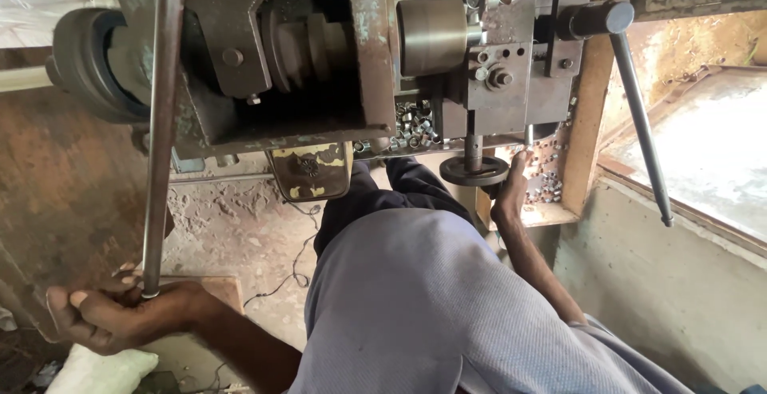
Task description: The person operates a lathe machine by pulling a lever, turning a handwheel, and inserting and removing cylindrical metal parts by hand.
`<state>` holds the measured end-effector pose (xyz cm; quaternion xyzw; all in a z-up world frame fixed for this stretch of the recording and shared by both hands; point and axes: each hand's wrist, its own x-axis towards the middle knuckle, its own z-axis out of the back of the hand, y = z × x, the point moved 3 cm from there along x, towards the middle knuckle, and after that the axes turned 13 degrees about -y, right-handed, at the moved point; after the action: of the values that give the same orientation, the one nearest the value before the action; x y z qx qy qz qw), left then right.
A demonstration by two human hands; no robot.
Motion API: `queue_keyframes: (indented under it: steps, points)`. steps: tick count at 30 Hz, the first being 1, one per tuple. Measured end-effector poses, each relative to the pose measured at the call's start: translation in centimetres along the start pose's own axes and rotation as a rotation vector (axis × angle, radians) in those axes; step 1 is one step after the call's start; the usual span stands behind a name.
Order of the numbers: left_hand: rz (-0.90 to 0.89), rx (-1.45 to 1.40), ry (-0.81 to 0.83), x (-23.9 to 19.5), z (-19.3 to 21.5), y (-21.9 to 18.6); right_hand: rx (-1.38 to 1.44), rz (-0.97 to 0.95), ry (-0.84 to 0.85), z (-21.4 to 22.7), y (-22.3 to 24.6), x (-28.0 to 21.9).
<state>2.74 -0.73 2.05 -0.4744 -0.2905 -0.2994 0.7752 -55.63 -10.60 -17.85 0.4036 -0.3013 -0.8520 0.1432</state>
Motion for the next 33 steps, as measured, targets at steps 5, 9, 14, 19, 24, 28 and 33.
queue_keyframes:
  steps: [5, 9, 14, 19, 24, 28, 33]
  points:
    - [-0.164, 0.102, 0.002, -0.5, 0.4, 0.7, 0.019, 0.013, 0.023, -0.3, -0.9, 1.3]
    - [-0.333, 0.115, 0.022, -1.0, 0.5, 1.1, -0.010, 0.025, 0.043, -0.1, 1.6, -0.8]
    - [-0.358, 0.110, 0.043, -0.1, -0.4, -3.3, -0.358, 0.043, 0.218, -1.5, 3.8, -6.9]
    - [-0.395, 0.162, 0.018, -0.2, -0.5, -2.6, -0.514, 1.055, 0.751, -4.4, -5.0, 0.0]
    - [0.297, -0.272, -0.020, -0.8, -0.6, -2.8, -0.828, 0.257, 0.354, 3.1, -0.2, 2.0]
    - [0.466, -0.329, -0.057, -1.6, 0.3, -2.1, -0.672, 0.332, 0.780, 0.1, -0.7, -1.4]
    - [0.317, -0.240, 0.040, -2.5, 0.7, -6.1, -1.072, 0.712, 0.794, -3.9, -6.3, 5.9]
